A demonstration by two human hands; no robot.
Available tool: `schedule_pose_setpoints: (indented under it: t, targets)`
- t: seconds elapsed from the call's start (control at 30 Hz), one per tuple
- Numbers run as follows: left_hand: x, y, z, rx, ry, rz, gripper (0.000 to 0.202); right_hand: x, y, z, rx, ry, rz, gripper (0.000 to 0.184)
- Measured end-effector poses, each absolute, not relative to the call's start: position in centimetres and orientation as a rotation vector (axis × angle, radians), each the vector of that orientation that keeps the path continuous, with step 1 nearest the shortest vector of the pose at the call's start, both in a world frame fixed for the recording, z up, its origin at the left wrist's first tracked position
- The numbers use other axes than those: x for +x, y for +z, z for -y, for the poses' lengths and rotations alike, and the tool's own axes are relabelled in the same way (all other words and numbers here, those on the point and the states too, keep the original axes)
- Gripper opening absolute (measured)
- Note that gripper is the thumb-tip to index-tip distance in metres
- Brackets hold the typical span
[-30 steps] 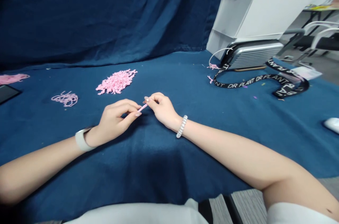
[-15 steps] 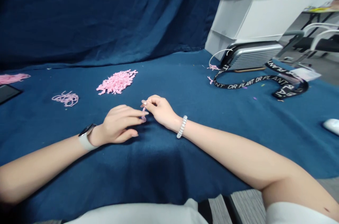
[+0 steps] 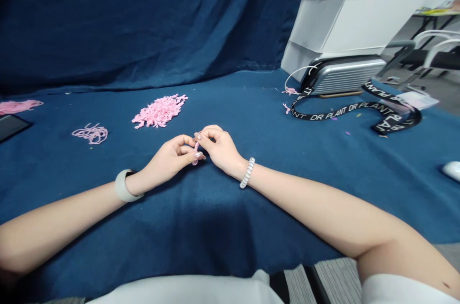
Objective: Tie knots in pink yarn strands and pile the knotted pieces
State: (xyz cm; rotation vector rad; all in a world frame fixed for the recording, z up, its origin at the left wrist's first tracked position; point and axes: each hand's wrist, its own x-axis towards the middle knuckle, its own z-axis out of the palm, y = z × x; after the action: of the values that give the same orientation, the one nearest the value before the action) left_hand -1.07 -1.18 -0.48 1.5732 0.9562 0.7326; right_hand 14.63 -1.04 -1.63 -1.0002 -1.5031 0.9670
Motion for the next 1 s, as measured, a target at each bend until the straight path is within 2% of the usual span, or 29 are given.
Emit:
schedule_pose_setpoints:
  t: [0.2,0.47,0.63,0.73,0.87,1.0]
  targets:
    - [-1.5,-0.4,1.1,1.737,0.732,-0.987,0.02,14.7,-1.7,1.0,-1.015,0.928,1.489,0.026]
    - [-2.1,-0.1,1.6,2.17,0.781,-1.087,0.026,15.0,-2.3,0.4,-1.082,0.906,1.415,0.026]
    - [-2.7,0.4,1.7,2.679,0.939,-0.87,0.02,15.0,-1.8,0.8,-1.03,0.91,1.53,0.028]
    - [-3.2,0.4,1.6,2.872,0.901,-0.683,0.015,14.8,-1.3,1.4,-0.977,0.905,1.624,0.028]
    - [-3.4,0.4,1.3,2.769,0.741,-0.525,0.01,14.7,-0.9,1.8,-0.947,0.93,1.684,0.028]
    - [-3.3,0.7,1.2,2.539,0.635,-0.593,0.012,14.6,-1.0,1.7,-0.938,0.964,1.714,0.029]
